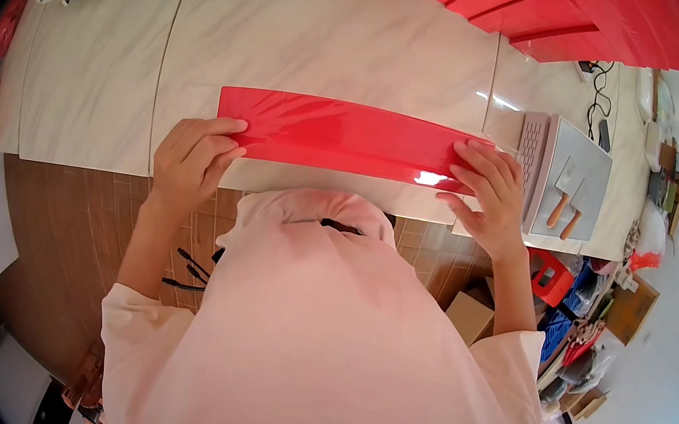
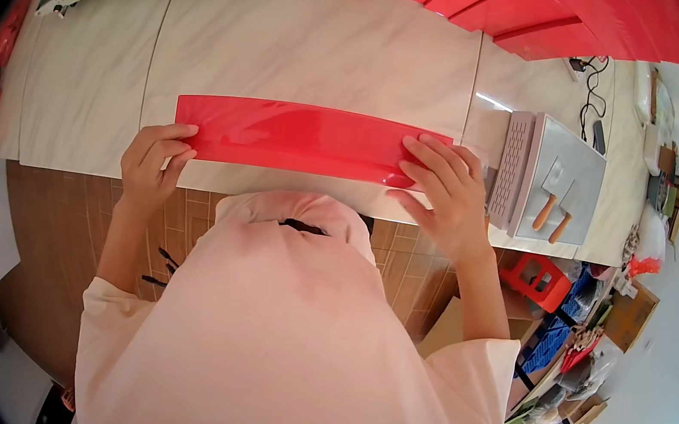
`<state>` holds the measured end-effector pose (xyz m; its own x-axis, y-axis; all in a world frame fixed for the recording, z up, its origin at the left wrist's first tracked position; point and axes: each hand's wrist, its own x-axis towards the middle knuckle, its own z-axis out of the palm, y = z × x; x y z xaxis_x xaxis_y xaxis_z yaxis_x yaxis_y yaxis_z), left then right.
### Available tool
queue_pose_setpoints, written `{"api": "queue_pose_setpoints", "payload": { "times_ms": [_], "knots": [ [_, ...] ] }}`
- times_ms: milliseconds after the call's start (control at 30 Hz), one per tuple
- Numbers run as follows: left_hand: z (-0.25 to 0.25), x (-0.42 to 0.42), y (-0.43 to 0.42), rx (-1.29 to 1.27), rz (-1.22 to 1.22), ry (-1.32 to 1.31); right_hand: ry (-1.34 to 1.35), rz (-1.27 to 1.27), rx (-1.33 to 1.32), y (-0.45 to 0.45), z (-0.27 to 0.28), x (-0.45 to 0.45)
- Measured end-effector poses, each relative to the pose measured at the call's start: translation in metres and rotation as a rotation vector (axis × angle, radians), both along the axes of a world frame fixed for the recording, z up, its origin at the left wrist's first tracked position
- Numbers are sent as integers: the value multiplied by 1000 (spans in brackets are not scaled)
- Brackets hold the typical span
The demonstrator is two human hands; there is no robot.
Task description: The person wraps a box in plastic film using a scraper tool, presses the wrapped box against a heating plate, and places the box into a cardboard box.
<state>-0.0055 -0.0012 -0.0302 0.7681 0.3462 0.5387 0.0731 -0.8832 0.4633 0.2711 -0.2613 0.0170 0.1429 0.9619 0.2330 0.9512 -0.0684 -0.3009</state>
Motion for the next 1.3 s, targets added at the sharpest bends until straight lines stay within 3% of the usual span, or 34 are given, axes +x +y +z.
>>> {"api": "queue_pose_setpoints", "payload": {
  "times_ms": [100, 267, 400, 933, 1133, 1300],
  "knots": [
    [3, -2, 2, 37, -32, 7, 67, 24, 80, -11, -13, 11],
    [24, -2, 9, 193, -201, 265, 114, -3, 168, -13, -23, 3],
    [39, 8, 5, 315, -195, 254, 122, -13, 214, -12, -26, 1],
    [29, 10, -6, -67, 9, 162, 413, -94, 229, -19, -34, 9],
    [28, 11, -7, -125, 50, 188, 353, -52, 221, -19, -31, 14],
    [27, 11, -9, -113, 61, 191, 105, -42, 80, -9, -3, 15]
  ]
}}
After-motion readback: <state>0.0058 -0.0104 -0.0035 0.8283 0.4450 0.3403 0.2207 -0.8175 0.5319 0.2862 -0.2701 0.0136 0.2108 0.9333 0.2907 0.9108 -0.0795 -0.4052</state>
